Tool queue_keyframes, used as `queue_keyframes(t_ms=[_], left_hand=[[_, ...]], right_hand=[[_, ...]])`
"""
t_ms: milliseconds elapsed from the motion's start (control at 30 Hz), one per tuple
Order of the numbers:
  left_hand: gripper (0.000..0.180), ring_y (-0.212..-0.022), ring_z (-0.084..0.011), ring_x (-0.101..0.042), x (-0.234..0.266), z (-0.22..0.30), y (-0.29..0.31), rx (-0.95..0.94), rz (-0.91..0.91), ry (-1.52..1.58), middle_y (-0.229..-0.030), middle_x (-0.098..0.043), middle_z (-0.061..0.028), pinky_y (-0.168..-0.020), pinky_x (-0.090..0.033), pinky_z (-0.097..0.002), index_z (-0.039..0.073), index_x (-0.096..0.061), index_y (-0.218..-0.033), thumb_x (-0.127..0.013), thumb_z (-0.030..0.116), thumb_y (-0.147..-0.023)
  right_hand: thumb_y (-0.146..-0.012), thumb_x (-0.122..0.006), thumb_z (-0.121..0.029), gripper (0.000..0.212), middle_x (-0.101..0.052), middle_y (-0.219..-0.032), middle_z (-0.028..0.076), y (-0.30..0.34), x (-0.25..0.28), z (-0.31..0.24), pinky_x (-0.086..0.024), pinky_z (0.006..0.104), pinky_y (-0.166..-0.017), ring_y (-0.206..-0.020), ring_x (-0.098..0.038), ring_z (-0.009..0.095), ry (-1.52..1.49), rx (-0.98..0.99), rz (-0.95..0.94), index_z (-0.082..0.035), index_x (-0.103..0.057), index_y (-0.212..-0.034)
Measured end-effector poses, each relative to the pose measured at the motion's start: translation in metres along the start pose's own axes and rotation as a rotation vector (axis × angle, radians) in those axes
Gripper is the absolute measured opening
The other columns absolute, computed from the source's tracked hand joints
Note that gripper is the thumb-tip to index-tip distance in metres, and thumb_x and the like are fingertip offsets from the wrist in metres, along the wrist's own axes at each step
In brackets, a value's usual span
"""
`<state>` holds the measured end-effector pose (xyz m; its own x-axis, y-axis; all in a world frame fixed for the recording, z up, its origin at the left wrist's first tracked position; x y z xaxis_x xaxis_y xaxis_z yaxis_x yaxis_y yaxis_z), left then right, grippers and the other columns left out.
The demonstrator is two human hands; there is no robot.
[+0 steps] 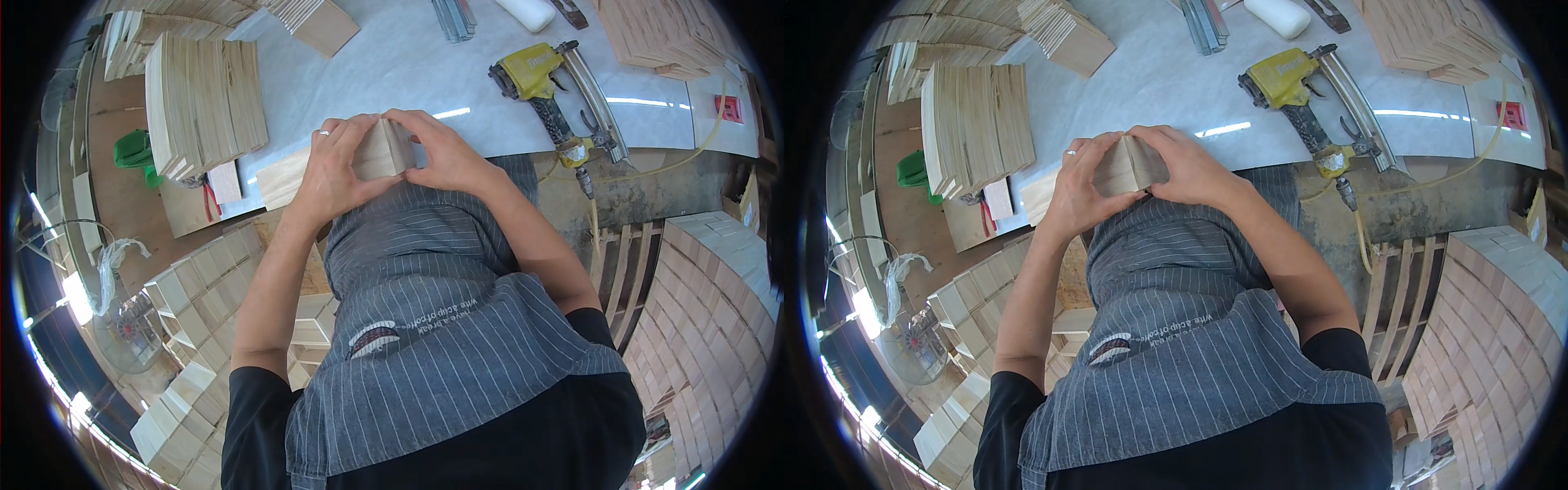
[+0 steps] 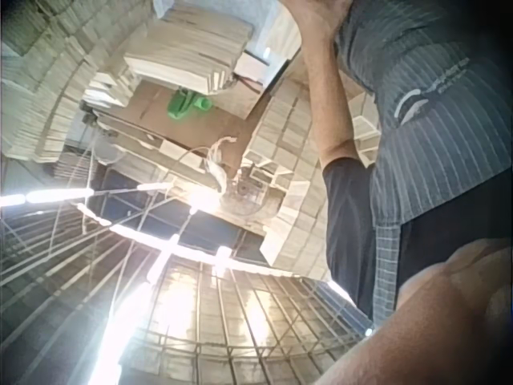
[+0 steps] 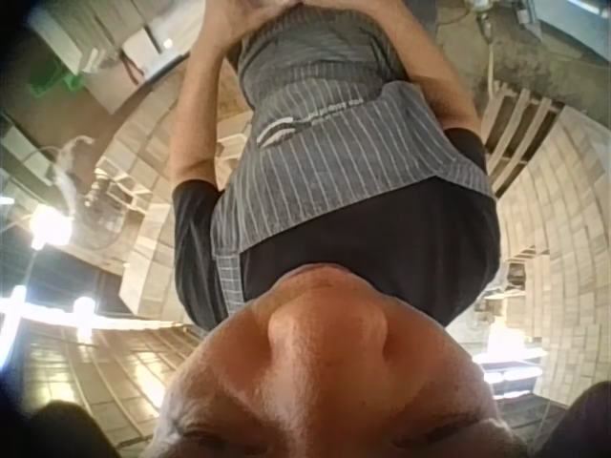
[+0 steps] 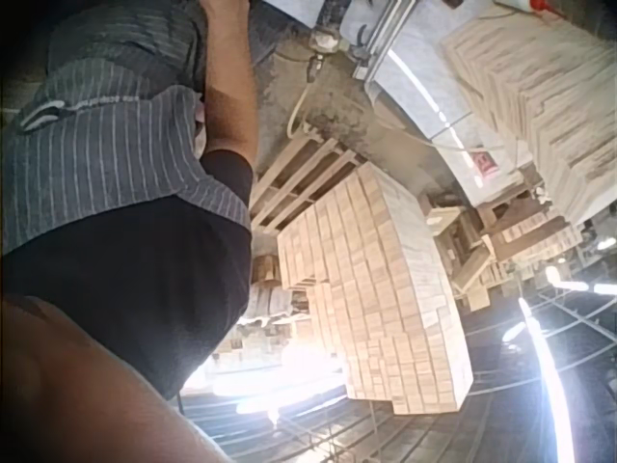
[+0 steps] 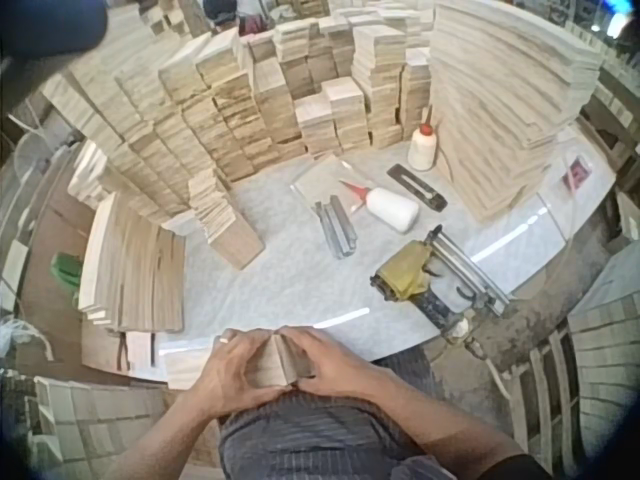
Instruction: Assemble small wooden boxes using wood glue and a pneumatic nail gun.
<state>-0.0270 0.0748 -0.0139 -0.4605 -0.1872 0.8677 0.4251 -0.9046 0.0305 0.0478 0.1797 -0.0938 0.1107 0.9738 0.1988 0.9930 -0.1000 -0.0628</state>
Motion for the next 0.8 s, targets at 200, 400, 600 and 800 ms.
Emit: queue_keyframes(t_ms=[200,400,600,800], left_hand=[[0.082,-0.112,-0.034,-0.058,0.0003,0.0013,-0.0008,-0.005,-0.005,-0.008,-0.124,-0.065,-0.0122,-0.1,-0.045,-0.045,0.004,-0.057,-0.133,-0.093,0.023,-0.061],[0.083,-0.112,-0.0339,-0.058,-0.0003,-0.0009,-0.0013,0.011,-0.017,0.0,-0.123,-0.066,-0.0123,-0.101,-0.044,-0.0449,0.004,-0.057,-0.134,-0.092,0.023,-0.061],[0.082,-0.111,-0.0335,-0.058,-0.0008,0.0001,-0.0027,0.032,-0.033,-0.001,-0.121,-0.066,-0.0118,-0.102,-0.043,-0.0447,0.005,-0.058,-0.133,-0.092,0.024,-0.062],[0.08,-0.111,-0.0329,-0.058,-0.0017,-0.0012,-0.0021,0.025,-0.025,0.003,-0.12,-0.066,-0.0114,-0.101,-0.043,-0.0451,0.005,-0.058,-0.132,-0.091,0.024,-0.062]], right_hand=[[-0.068,-0.077,-0.005,0.085,-0.052,-0.14,0.018,0.0008,-0.0009,0.0032,-0.043,0.0443,-0.112,-0.132,-0.049,0.038,-0.009,0.008,0.001,-0.006,-0.044,-0.146],[-0.071,-0.074,-0.001,0.085,-0.049,-0.145,0.014,0.0011,-0.0005,0.0024,-0.051,0.043,-0.107,-0.134,-0.05,0.032,0.021,0.001,0.0,-0.01,-0.043,-0.15],[-0.071,-0.074,-0.001,0.086,-0.049,-0.144,0.014,0.0023,0.0004,0.0016,-0.05,0.0431,-0.107,-0.133,-0.05,0.033,0.023,0.002,-0.003,-0.01,-0.042,-0.15],[-0.07,-0.075,-0.003,0.085,-0.05,-0.143,0.017,0.0017,0.0002,-0.0004,-0.046,0.0434,-0.11,-0.134,-0.049,0.035,0.023,-0.01,-0.003,-0.009,-0.043,-0.149]])
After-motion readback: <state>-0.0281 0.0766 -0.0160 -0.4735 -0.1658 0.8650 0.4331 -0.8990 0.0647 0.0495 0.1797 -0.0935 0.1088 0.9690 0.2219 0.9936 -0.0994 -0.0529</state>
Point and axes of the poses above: each hand's wrist, its own y-axis away from the middle knuckle, its own x-axis out of the back of the hand, z = x × y, the point moved 8 cm from there along -y, towards the middle knuckle
